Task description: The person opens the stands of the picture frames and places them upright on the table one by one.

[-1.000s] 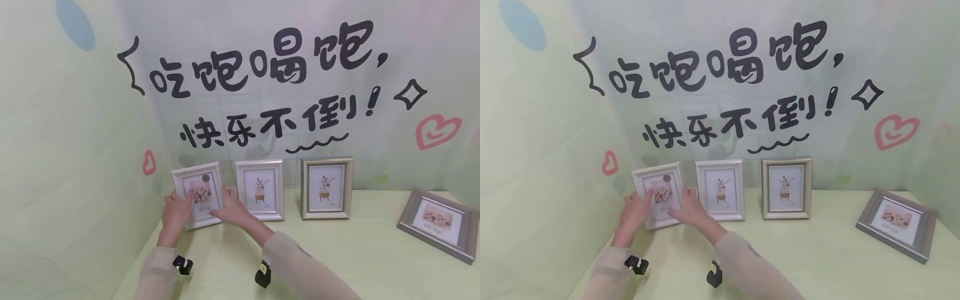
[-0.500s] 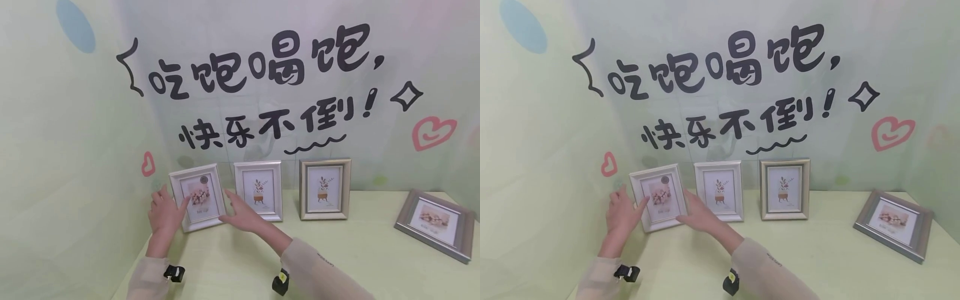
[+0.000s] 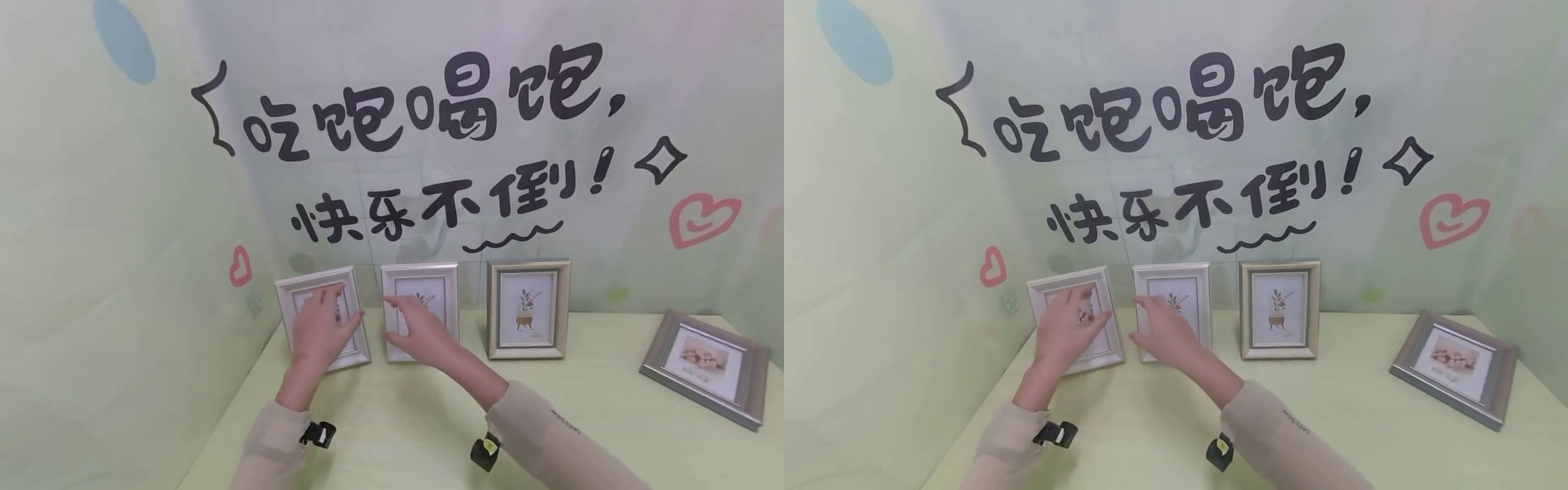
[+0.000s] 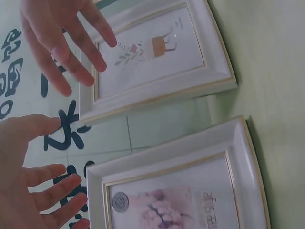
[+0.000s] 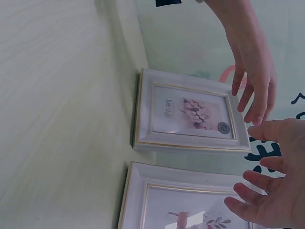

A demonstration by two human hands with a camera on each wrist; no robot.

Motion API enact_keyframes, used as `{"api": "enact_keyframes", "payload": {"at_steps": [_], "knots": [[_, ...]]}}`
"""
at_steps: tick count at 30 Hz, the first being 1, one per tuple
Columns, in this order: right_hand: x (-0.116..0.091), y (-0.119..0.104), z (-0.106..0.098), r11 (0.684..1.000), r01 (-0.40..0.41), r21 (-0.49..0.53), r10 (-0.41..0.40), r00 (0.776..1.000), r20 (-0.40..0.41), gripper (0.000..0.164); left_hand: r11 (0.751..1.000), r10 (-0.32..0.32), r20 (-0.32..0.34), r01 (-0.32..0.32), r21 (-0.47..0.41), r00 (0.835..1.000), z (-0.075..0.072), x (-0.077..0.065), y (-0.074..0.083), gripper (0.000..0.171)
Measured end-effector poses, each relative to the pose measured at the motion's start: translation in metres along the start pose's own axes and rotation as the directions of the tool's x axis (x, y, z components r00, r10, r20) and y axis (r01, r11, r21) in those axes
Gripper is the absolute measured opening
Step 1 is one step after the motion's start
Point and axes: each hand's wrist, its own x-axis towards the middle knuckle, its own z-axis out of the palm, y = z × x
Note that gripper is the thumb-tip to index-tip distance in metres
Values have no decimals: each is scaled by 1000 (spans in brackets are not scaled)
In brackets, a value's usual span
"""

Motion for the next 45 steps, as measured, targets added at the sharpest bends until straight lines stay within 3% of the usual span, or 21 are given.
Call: {"api": "enact_keyframes", "payload": {"at_steps": [9,15,25,30,38,45], "knots": [[-8,13,-31,989,-7,-145,2,999,-36,58,996,85,89,-85,-2,992,10,6,44,59],[-14,22,-49,967,-58,-249,46,997,-53,57,988,152,143,-149,-33,978,14,6,63,61],[-35,44,-71,946,-49,-321,32,998,-61,62,936,353,229,-342,-88,907,39,3,85,67],[-49,54,-83,948,-65,-311,49,997,-61,63,919,394,271,-386,-86,878,47,4,105,70],[-76,75,-100,938,-85,-337,69,996,-58,60,899,434,313,-429,-88,845,67,-1,135,68],[-108,94,-119,925,-146,-350,123,988,-89,51,868,480,367,-492,-68,797,86,-9,164,67]]}}
